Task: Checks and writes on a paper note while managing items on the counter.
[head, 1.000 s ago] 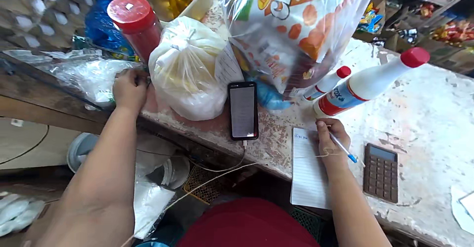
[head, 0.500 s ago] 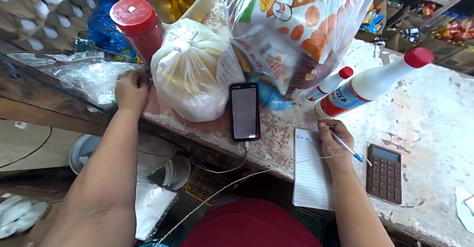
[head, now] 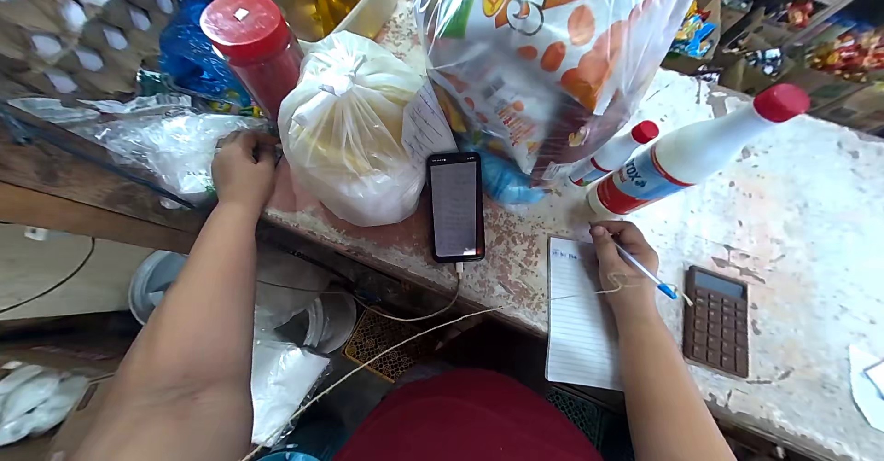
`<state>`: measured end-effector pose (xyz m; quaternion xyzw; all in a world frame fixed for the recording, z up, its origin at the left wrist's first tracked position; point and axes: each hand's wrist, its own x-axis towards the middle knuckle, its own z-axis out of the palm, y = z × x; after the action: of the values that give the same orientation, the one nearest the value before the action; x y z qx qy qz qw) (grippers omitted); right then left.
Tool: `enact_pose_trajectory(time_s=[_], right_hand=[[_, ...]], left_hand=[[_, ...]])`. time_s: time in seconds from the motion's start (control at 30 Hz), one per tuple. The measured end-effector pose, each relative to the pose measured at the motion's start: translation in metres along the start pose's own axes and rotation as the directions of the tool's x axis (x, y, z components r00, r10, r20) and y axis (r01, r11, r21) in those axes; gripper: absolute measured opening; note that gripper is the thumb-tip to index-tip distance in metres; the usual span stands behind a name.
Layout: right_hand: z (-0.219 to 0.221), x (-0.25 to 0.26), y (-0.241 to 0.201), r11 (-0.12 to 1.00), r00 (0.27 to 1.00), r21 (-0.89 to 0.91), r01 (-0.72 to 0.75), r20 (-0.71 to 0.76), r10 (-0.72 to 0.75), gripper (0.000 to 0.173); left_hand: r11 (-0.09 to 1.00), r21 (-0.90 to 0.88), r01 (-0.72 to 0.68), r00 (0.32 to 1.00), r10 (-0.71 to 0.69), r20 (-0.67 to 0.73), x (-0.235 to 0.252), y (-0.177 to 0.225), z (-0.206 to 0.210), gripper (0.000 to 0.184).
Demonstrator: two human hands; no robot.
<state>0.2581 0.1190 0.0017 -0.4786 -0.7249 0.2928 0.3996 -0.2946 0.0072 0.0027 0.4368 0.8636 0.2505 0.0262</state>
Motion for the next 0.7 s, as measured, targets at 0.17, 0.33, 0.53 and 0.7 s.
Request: enact_pose_trajectory(time_s=[0.17,0.33,0.53,0.7], right_hand=[[-0.0004,0.0003,0.0013,1.000,1.000,-0.008,-0.003,0.007,0.003,0.025],[-0.0003,0.0001,0.0013,1.000,1.000,0.012,0.001,0.013,-0.001,0.023],[0.0001,0.0000,0.0002,1.000,1.000,0.001,0.004,0.013,-0.004,0.022],[-0.0013,0.0000,0.0008,1.000,0.999,0.001,0.018,0.031,-0.018,0.024]], left_hand=[[1.000,-0.001,0.001,1.000,-0.001,-0.007,-0.0002,-0.0007,0.0008,0.033],[1.000,0.007,-0.001,1.000,0.001,-0.006,0.0010,-0.0026,0.0018,0.033],[1.000,0.003,0.011,1.000,-0.011,0.002,0.0012,-0.0020,0.0015,0.033],[1.000,-0.006,0.001,1.000,-0.001,0.018,0.0003,-0.0005,-0.0010,0.035]])
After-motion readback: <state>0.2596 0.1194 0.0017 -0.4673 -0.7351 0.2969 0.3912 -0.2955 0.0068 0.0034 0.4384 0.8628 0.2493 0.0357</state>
